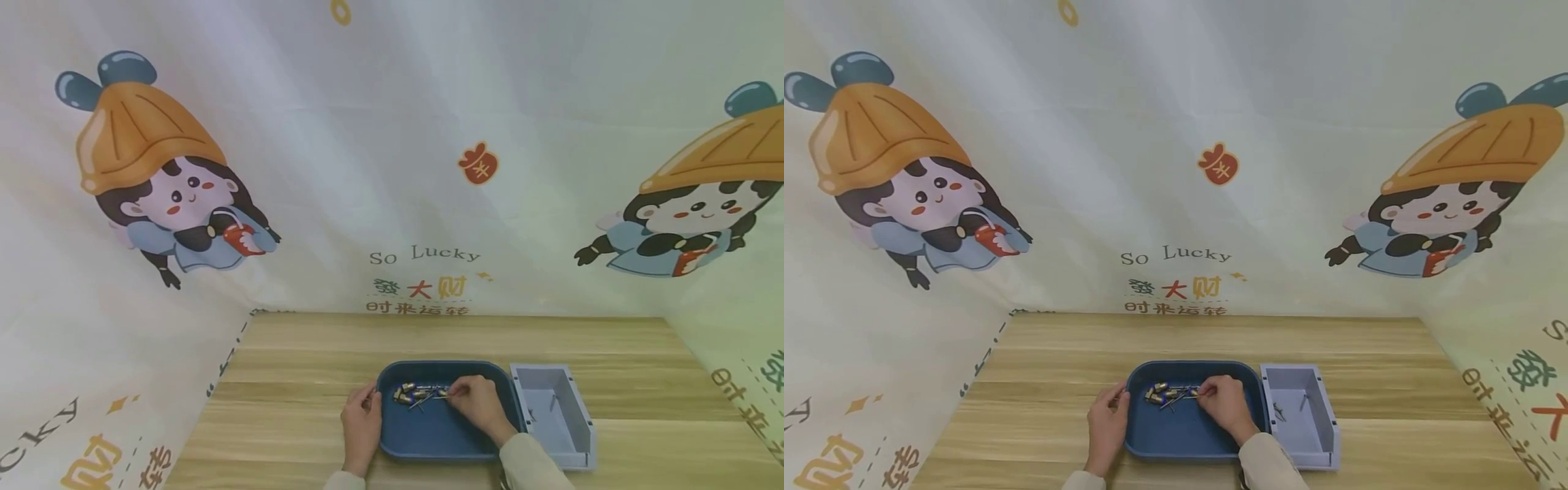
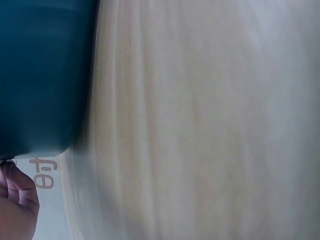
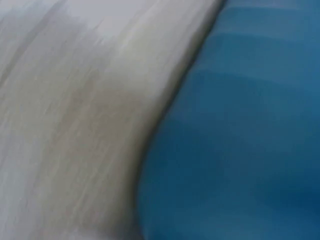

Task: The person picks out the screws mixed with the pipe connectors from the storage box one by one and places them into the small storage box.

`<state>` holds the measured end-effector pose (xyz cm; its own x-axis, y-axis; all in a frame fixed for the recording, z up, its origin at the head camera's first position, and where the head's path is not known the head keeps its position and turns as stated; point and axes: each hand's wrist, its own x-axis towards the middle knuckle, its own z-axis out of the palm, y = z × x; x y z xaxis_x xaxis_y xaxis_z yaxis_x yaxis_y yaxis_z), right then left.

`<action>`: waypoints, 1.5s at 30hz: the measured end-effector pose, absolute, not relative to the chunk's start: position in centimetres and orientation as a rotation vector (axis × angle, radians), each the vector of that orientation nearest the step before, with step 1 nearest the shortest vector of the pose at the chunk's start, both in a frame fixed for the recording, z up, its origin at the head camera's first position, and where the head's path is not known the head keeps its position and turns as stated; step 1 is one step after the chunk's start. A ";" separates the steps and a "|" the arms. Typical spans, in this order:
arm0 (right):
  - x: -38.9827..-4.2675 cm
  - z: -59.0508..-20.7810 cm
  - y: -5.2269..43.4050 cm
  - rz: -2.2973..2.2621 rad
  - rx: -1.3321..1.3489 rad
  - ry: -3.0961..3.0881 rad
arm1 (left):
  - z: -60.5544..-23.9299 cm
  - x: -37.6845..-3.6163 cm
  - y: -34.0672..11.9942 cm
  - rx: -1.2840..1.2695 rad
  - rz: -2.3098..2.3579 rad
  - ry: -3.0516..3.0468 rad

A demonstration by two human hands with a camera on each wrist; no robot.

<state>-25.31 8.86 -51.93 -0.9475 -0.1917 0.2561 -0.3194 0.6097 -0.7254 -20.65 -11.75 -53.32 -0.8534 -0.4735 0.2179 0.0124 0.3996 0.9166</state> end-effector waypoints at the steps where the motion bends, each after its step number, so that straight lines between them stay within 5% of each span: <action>1: -25.2 -51.8 8.9 1.258 0.437 -2.672 | -53.3 -20.7 -11.8 0.395 -1.456 -2.211; 24: -24.3 -47.6 16.1 1.245 0.255 -2.669 | -53.2 -20.8 -11.9 0.385 -1.438 -2.202; 45: -22.7 -47.9 21.6 1.125 0.146 -2.661 | -53.5 -20.8 -11.7 0.393 -1.461 -2.207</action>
